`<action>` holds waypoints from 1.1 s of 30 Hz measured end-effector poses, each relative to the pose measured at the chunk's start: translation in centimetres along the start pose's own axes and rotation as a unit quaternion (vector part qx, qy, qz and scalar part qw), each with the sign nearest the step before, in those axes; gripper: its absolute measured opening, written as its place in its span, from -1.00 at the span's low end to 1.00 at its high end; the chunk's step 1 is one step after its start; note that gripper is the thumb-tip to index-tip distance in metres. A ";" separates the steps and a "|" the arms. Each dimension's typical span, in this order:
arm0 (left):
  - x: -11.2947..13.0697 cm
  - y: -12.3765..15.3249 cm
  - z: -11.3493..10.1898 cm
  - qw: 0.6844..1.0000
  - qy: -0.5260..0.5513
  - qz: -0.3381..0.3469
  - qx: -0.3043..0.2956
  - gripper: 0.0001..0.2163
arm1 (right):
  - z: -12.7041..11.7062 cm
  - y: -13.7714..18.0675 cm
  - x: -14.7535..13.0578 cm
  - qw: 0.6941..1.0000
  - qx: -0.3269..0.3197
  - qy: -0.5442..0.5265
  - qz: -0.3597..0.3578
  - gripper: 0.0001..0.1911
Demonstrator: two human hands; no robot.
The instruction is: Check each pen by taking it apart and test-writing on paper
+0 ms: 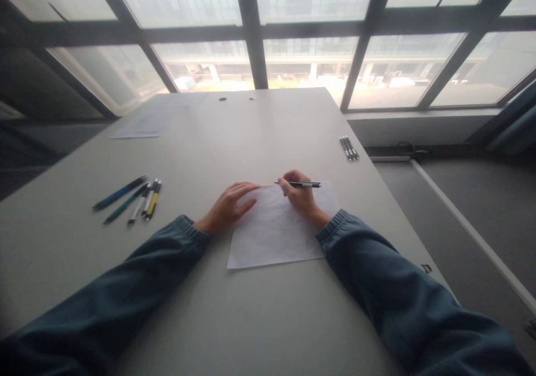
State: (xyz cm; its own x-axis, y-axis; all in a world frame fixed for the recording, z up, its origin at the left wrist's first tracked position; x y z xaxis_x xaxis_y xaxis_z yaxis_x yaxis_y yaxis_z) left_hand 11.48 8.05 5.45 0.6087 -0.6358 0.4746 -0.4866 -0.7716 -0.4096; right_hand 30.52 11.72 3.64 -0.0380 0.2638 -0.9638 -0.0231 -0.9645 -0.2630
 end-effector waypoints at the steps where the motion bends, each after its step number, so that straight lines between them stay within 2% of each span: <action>1: 0.3 0.0 0.5 1.000 -0.009 0.009 -0.024 -0.62 | 0.0 0.0 0.1 1.000 -0.001 0.015 -0.003 -0.77; 4: 0.2 0.3 1.6 0.995 -0.052 0.009 -0.082 -0.53 | -0.1 -0.1 0.1 0.999 0.003 0.046 -0.009 -0.71; 7: -0.4 0.5 2.1 0.991 -0.081 -0.010 -0.106 -0.52 | -0.9 -0.1 -0.1 0.996 0.034 0.079 -0.018 -0.74; 13: -0.5 0.4 2.1 0.991 -0.084 -0.019 -0.105 -0.52 | -0.4 0.0 -0.2 0.985 0.002 0.173 -0.022 -0.64; 19: -0.5 0.4 2.1 0.991 -0.084 -0.018 -0.101 -0.52 | 0.0 0.1 1.3 0.964 -0.036 0.262 -0.007 -0.82; 24: -0.5 0.4 2.2 0.991 -0.084 -0.019 -0.102 -0.52 | -0.1 0.1 1.7 0.957 -0.038 0.289 0.001 -0.83; 33: -0.6 0.4 2.1 0.991 -0.080 -0.020 -0.101 -0.51 | 0.6 0.1 0.7 0.954 -0.056 0.295 -0.014 -0.82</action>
State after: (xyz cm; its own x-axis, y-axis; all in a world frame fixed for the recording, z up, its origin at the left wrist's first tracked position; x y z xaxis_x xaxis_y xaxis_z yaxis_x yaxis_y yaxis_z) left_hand 12.25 8.18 3.34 0.7138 -0.6065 0.3502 -0.5665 -0.7940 -0.2204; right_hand 29.90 11.79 3.00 0.5302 0.2682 -0.8043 0.0917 -0.9612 -0.2600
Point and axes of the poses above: each hand's wrist, its own y-axis away from the middle knuckle, its own z-axis out of the palm, x = y × z, the point moved 10 cm from there along -y, towards the middle knuckle, and after that the axes turned 1 degree about y, right-handed, at the moved point
